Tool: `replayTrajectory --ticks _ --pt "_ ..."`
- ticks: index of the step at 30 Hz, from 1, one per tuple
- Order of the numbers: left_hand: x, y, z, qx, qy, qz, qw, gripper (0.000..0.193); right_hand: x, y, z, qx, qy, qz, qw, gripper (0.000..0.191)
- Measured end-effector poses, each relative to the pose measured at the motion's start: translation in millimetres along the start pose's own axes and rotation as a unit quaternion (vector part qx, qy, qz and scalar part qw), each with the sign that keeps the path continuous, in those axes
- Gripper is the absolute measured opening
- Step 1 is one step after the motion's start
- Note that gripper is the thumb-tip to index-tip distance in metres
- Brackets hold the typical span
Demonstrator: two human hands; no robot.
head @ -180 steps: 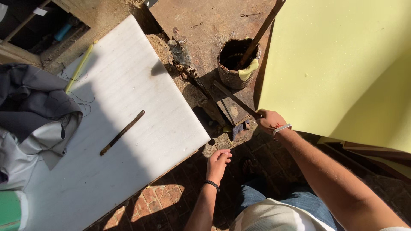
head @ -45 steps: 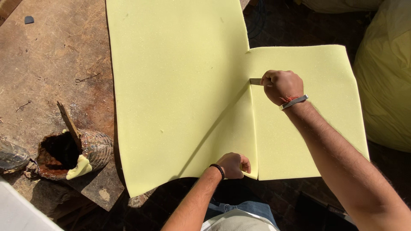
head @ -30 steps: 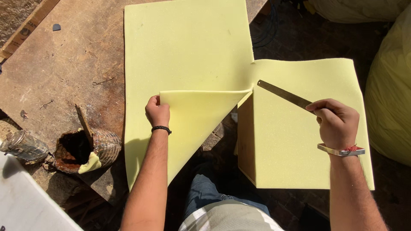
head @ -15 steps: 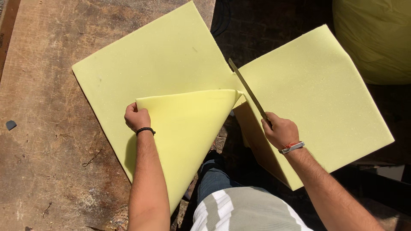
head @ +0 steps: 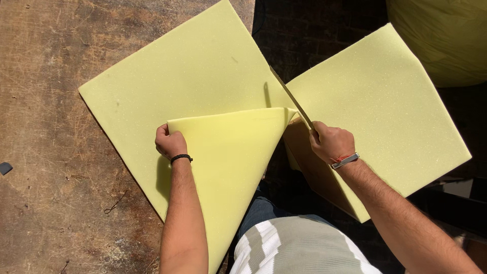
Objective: The person holds a dark container of adhesive in one hand and spreads the adhesive across a plywood board with a stick. They then lay a yellow foam sheet over the board, press and fold the foam to align it, and finally cut the foam with a long knife.
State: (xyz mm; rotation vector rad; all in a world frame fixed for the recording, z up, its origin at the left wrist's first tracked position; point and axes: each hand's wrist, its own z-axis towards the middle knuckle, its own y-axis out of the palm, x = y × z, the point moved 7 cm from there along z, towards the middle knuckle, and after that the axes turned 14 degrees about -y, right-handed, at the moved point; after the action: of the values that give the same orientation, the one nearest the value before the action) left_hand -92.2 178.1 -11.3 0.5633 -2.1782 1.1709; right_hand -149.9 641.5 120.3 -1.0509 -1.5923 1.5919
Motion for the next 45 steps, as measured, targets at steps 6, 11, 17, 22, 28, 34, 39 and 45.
replayTrajectory --ticks 6,11,17,22,28,34,39,45 --pt "-19 25 -6 0.035 0.104 0.14 0.984 0.035 12 24 4 -0.114 0.05 -0.032 0.992 0.025" --pt "11 38 -87 0.215 0.424 0.244 0.845 0.05 12 46 24 -0.109 0.051 -0.033 0.992 0.022" --pt "18 100 -222 -0.256 0.375 0.308 0.836 0.052 11 32 -13 -0.136 0.051 -0.036 0.989 0.024" --pt "31 84 -305 -0.248 0.413 0.372 0.793 0.109 17 26 -20 -0.119 0.058 -0.017 0.991 0.021" --pt "11 101 -350 -0.239 0.544 0.53 0.605 0.111 21 38 8 -0.131 0.039 -0.017 0.99 0.022" --pt "14 89 -283 -0.141 0.478 0.52 0.694 0.086 17 19 -50 -0.166 0.043 -0.03 0.985 0.024" --pt "15 76 -263 -0.197 0.426 0.48 0.741 0.075 18 34 -19 -0.183 0.053 -0.019 0.982 0.027" --pt "18 66 -252 -0.176 0.406 0.429 0.788 0.058 17 23 -28 -0.165 0.072 0.015 0.984 0.024"
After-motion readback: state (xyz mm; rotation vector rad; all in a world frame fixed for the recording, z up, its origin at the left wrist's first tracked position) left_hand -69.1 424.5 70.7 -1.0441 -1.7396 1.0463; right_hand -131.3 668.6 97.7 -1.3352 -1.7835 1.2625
